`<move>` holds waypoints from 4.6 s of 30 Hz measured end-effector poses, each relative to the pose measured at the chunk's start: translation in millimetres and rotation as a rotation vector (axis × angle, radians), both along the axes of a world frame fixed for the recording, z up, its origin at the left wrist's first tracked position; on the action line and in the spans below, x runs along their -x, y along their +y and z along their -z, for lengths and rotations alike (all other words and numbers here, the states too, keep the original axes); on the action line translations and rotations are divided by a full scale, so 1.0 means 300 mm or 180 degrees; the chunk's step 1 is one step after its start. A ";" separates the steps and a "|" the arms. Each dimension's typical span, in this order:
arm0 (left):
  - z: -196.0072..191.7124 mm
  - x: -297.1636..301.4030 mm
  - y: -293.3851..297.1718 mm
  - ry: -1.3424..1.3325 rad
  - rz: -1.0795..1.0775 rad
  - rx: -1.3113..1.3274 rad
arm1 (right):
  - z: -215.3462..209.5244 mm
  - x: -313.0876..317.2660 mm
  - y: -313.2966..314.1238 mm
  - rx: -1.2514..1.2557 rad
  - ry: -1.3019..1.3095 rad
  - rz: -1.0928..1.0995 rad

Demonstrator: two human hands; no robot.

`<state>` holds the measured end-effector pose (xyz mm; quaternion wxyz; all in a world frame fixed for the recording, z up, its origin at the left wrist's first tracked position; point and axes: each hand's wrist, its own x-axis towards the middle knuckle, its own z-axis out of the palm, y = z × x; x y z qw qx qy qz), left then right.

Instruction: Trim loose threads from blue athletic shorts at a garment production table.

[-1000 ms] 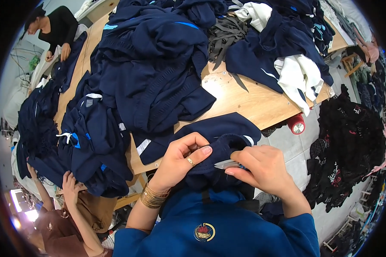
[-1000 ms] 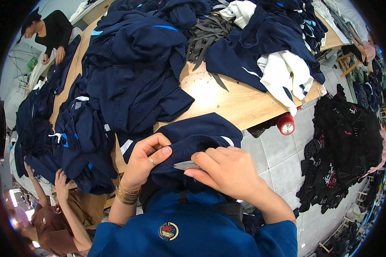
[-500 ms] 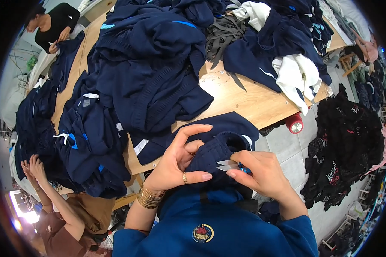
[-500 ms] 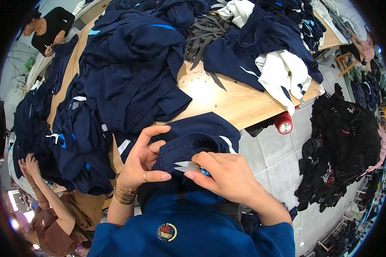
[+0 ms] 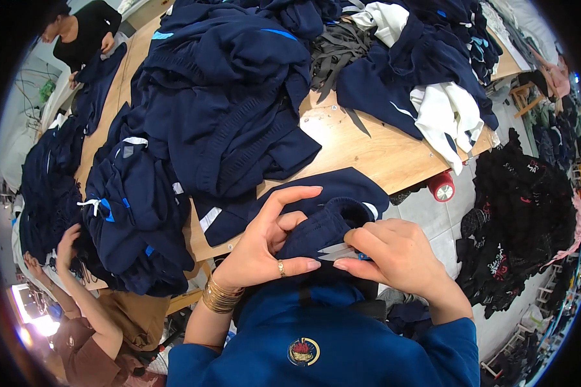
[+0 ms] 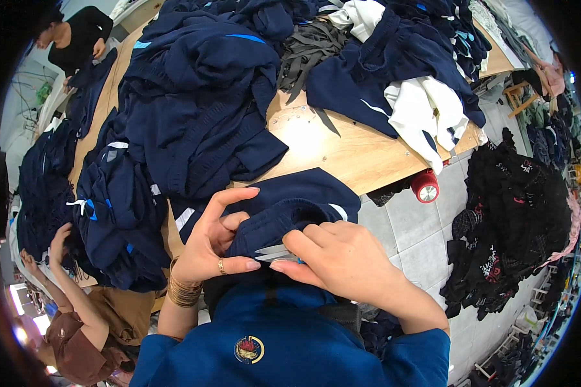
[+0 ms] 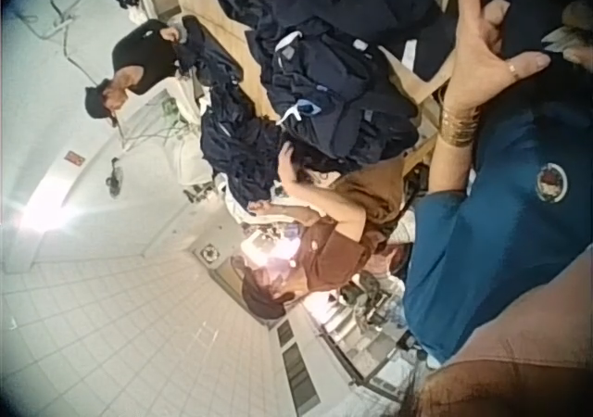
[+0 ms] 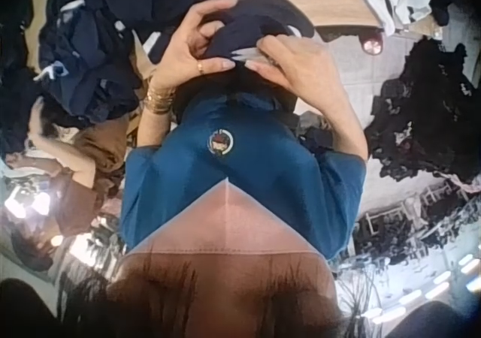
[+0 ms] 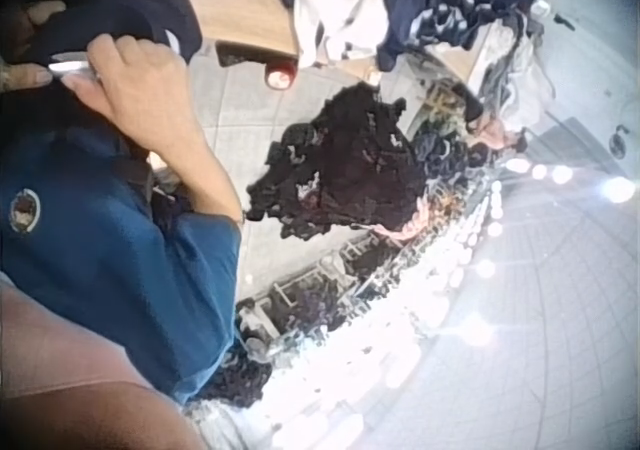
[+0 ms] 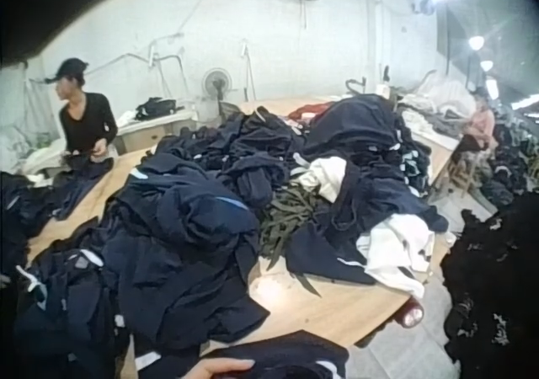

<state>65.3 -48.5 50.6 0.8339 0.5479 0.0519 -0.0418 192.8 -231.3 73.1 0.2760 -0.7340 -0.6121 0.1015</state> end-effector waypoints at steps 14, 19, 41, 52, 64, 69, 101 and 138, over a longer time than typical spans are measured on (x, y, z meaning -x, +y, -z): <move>-0.031 -0.016 -0.016 0.0131 0.0308 -0.0202 | 0.060 -0.127 0.041 -0.0039 0.3235 -0.0223; -0.005 -0.017 0.012 0.0507 0.0962 0.0052 | 0.038 -0.152 -0.011 -0.0755 0.3035 0.0092; -0.130 -0.024 0.196 0.0264 0.0193 -0.1292 | -0.044 -0.238 -0.191 -0.1559 0.4211 0.1773; -0.193 -0.179 0.016 -0.0377 0.0318 -0.1300 | -0.034 -0.231 -0.005 -0.0167 0.3247 -0.0236; -0.055 -0.067 0.128 -0.0383 -0.1102 -0.2916 | -0.198 -0.325 -0.317 -0.3675 0.4026 0.0774; -0.092 -0.039 0.286 0.0163 -0.0962 -0.1091 | -0.116 -0.308 -0.338 -0.3937 0.4447 0.2109; -0.077 0.028 0.280 -0.0156 -0.0907 -0.0486 | 0.086 -0.162 0.266 0.0232 0.2862 -0.1080; -0.023 0.362 0.449 0.0074 -0.3239 -0.0947 | 0.018 -0.206 -0.014 -0.0729 0.4112 0.1687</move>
